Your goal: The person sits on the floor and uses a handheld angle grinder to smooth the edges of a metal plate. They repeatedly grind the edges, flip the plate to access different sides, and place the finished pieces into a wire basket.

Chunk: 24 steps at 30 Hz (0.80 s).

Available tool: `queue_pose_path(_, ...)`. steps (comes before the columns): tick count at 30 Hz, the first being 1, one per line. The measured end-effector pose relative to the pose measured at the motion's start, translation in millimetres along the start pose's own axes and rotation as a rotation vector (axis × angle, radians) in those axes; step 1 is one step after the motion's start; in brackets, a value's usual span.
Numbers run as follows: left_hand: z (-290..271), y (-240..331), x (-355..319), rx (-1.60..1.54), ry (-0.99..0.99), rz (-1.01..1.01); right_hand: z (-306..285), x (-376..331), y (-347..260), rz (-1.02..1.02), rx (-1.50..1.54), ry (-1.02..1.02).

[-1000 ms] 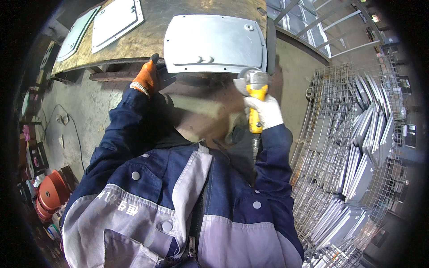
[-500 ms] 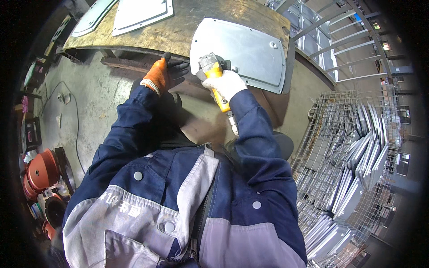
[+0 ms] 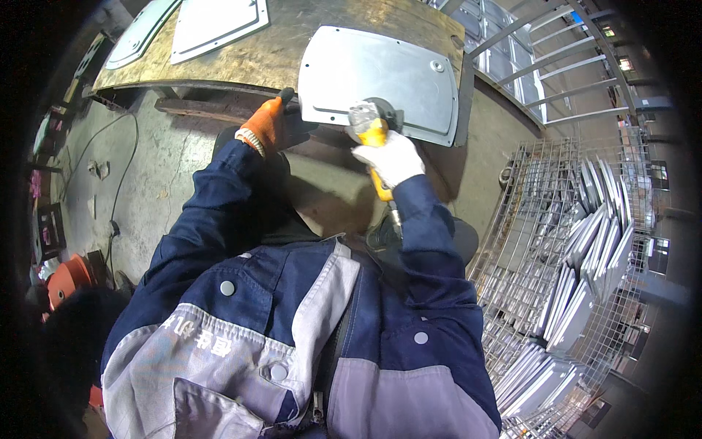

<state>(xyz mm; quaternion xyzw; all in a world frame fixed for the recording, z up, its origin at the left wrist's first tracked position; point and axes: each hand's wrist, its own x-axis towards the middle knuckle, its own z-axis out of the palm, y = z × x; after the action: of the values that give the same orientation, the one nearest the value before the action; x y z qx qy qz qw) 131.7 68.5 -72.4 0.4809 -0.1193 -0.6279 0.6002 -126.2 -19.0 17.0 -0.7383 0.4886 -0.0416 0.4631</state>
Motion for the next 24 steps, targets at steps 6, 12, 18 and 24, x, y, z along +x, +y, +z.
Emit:
queue_pose_path(6, -9, -13, 19, -0.311, -0.001, -0.177, -41, -31, 28, 0.139, 0.498, 0.045)
queue_pose_path(12, 0, -11, 16, 0.144, -0.019, 0.284, -35, -16, 26, 0.115, 0.493, -0.062)
queue_pose_path(18, 9, -9, 5, -0.12, 0.148, 0.055, -39, -9, 26, 0.147, 0.458, -0.076)
queue_pose_path(24, 10, -4, 9, -0.243, 0.039, -0.093, -72, -8, 54, 0.145, 0.543, -0.064)
